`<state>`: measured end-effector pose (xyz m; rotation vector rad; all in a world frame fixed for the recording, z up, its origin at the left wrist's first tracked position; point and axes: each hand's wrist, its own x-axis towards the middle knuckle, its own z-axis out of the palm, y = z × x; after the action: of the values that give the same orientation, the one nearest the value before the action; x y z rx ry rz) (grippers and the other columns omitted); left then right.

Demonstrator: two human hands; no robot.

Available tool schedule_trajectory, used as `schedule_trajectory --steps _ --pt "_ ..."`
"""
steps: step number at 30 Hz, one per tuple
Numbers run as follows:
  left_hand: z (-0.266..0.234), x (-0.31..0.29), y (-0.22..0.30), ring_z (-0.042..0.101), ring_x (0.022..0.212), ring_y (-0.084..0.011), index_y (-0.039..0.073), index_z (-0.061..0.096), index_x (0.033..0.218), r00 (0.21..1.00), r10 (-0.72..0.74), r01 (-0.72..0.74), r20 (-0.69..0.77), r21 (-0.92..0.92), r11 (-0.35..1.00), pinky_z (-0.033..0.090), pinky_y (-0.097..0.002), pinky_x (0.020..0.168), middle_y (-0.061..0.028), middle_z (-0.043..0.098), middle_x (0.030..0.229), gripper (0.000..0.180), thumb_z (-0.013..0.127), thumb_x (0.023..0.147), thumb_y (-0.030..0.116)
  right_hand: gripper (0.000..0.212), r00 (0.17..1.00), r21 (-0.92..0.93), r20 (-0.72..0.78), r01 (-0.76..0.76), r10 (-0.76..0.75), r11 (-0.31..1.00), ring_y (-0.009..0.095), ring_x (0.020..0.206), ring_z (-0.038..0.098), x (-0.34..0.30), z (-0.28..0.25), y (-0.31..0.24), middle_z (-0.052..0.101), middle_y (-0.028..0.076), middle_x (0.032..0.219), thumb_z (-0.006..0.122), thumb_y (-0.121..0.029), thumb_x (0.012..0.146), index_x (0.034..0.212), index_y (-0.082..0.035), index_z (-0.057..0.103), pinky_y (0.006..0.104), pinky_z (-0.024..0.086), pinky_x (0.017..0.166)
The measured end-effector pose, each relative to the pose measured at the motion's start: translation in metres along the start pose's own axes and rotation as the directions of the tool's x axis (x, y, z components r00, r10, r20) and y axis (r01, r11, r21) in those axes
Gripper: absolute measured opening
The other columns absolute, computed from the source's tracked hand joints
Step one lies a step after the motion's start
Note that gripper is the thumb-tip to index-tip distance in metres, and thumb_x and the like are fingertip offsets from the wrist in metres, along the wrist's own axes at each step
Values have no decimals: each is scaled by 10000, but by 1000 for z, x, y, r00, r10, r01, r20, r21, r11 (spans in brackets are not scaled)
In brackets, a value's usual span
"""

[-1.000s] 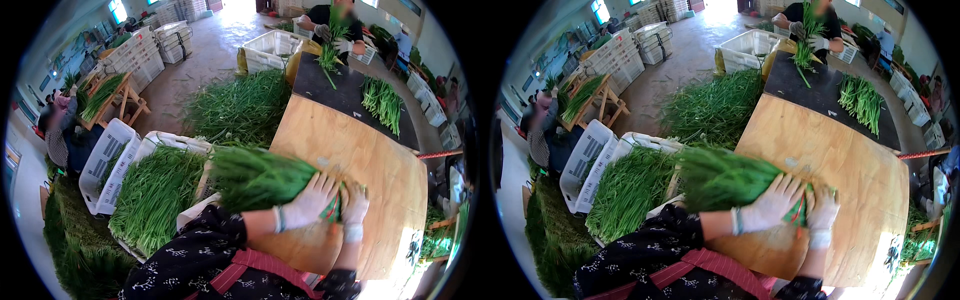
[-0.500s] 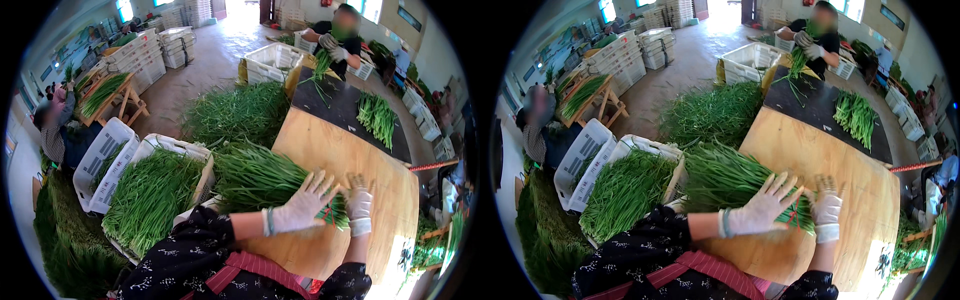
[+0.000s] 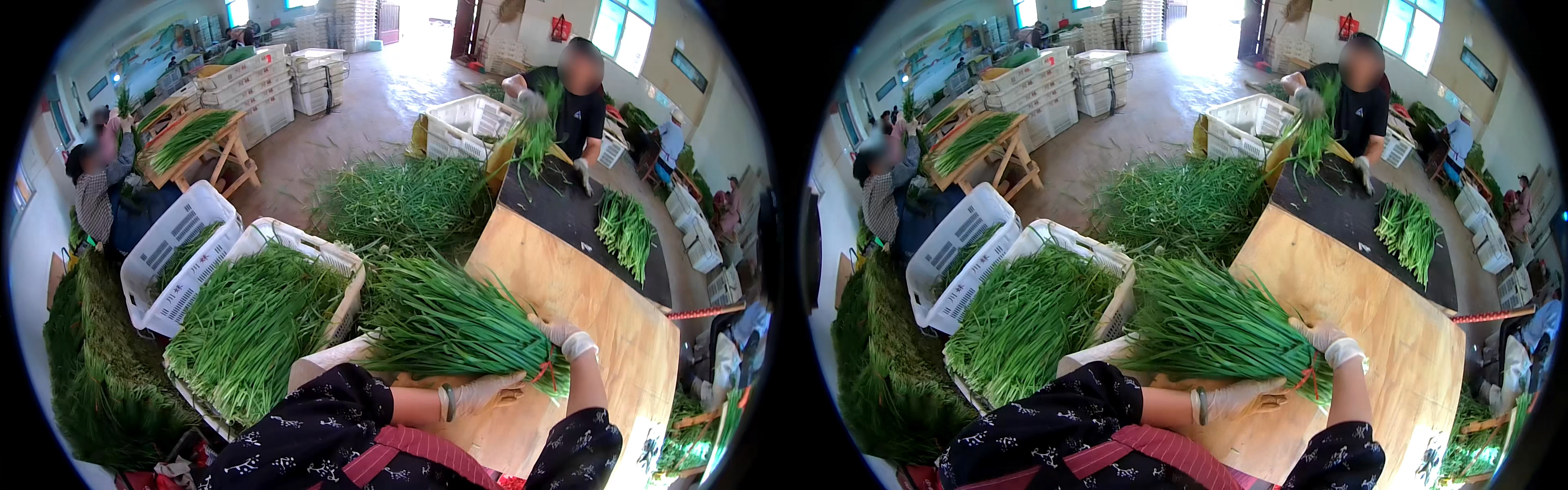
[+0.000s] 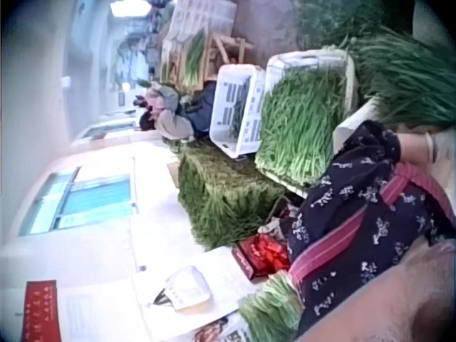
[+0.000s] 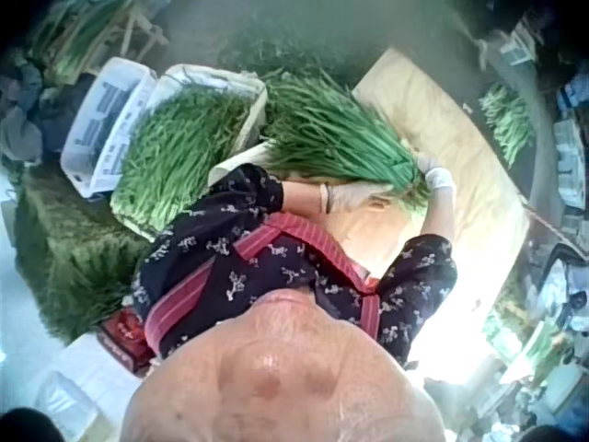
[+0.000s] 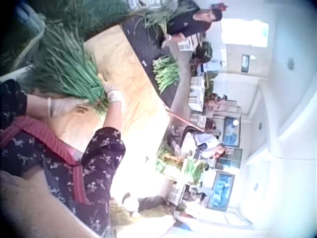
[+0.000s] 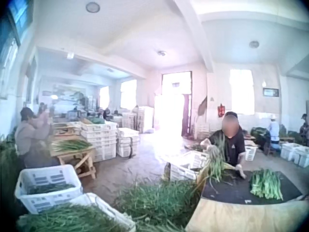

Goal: The person picks up a bunch of green stalks from a crate, removes several damaged outer leaves, aligns the stalks, and secures them with a red tie before placing the bundle onto a pile.

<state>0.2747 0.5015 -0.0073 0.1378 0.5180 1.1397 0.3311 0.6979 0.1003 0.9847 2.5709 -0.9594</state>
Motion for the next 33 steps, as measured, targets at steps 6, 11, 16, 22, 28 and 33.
schedule_trajectory --steps 6,11,16,22,28,33 --pt "-16 -40 13 439 1101 -95 73 393 1264 956 289 -292 43 108 950 370 -274 964 -20 464 1214 500 582 858 295 1044 932 492 169 203 -321 847 224 1180 403 -37 36 -30 437 153 1277 683 -597 640 1349 22 231 325 314 991" --pt "20 -126 43 362 1201 -186 -57 210 1333 888 458 -432 -26 289 854 290 -316 1024 -137 350 1333 707 549 868 355 719 988 930 154 -134 -33 342 205 1108 470 -84 107 -43 465 77 1247 652 -418 774 1305 -44 343 352 394 949" --pt "3 -127 69 498 1035 -133 -3 296 1310 938 332 -290 -96 305 907 427 -280 881 -87 487 1206 640 546 866 384 618 998 1000 14 -13 -60 28 217 1051 518 -69 128 -51 536 73 1150 624 -405 800 1259 -56 403 382 445 896" --pt "7 -80 86 584 837 -128 67 465 1145 888 447 -460 107 202 865 495 -261 741 -39 588 1006 431 668 794 214 420 963 964 -230 205 140 171 206 844 605 -59 117 -80 568 92 1059 616 -218 822 1171 -37 468 338 531 718" --pt "91 -108 121 401 1150 -182 -4 241 1332 680 600 -732 420 429 529 337 -317 976 -103 432 1254 939 810 620 220 665 707 663 -707 656 13 360 213 998 528 -118 70 -121 527 96 1134 713 -275 736 1245 -2 383 331 432 873" --pt "162 -115 145 187 1306 -186 63 -60 1403 450 641 -893 622 320 317 173 -323 1071 -130 184 1437 1284 860 527 249 764 565 523 -825 775 -20 355 214 1051 497 -140 24 -80 516 118 1171 692 -445 722 1232 50 412 337 386 928"
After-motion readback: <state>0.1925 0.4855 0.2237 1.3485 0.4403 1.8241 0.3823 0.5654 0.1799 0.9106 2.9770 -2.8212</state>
